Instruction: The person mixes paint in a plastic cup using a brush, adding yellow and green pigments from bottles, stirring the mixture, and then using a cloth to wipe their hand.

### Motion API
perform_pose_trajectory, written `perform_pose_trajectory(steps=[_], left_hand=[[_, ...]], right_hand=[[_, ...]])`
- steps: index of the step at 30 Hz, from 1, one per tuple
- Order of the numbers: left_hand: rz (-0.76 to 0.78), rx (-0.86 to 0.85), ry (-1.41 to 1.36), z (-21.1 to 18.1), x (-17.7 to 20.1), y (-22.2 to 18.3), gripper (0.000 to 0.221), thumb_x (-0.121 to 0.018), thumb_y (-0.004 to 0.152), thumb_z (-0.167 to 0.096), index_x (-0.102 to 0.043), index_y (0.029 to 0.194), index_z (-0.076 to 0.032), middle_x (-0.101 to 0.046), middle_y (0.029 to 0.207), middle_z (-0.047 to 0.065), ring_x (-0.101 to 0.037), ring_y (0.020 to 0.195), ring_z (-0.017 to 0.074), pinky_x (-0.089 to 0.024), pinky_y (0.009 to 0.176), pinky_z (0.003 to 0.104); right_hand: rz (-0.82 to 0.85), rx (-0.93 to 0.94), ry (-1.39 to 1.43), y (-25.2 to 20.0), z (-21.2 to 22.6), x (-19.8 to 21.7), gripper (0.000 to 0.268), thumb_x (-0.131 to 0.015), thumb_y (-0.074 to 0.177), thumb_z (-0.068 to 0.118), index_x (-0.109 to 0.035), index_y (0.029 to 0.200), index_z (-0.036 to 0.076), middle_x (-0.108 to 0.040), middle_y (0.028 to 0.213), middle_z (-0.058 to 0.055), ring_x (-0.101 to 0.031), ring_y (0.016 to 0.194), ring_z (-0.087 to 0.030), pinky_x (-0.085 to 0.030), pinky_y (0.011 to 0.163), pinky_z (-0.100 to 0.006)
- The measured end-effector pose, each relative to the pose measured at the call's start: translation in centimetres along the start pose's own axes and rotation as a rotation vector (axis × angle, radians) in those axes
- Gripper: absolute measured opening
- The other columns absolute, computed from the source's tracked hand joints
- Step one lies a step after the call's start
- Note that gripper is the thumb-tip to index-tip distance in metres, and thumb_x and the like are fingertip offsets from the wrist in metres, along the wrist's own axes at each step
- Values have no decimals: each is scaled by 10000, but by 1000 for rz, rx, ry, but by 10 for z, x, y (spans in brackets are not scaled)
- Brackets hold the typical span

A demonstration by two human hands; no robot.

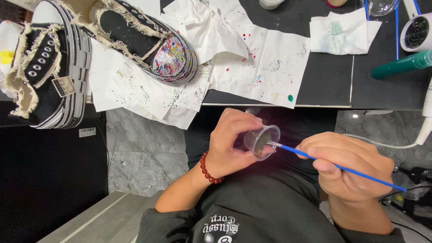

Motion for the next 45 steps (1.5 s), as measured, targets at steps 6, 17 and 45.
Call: perform_pose_trajectory(steps=[6, 17, 45], left_hand=[[0, 52, 23, -2, 2, 2, 607, -994, 720, -267, -648, 1174, -60, -698, 1097, 71, -656, 1021, 234, -554, 860, 311], [-29, 79, 1, -1, 6, 3, 629, -1014, 681, -264, -654, 1145, -38, -698, 1061, 87, -662, 992, 228, -562, 842, 304], [-134, 34, 72, -2, 24, -1, 568, -1003, 723, -257, -650, 1115, -48, -712, 1059, 80, -664, 980, 239, -558, 852, 328]], right_hand=[[-133, -178, 102, -12, -29, 13, 322, -615, 1110, 199, -629, 967, -89, -672, 810, -217, -723, 644, -276, -629, 586, -359], [-182, -253, 329, -34, -59, 13, 358, -579, 1180, 202, -581, 974, -91, -658, 766, -256, -701, 623, -305, -613, 568, -401], [-22, 42, 60, -17, -17, 21, 443, -547, 1129, 374, -611, 1059, -58, -672, 825, -259, -747, 710, -319, -652, 636, -378]])
Point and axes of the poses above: each hand's wrist, its own y-axis towards the middle knuckle, its own x-axis out of the back of the hand, z = x × y, the point moved 8 cm from there along y, towards the middle knuckle
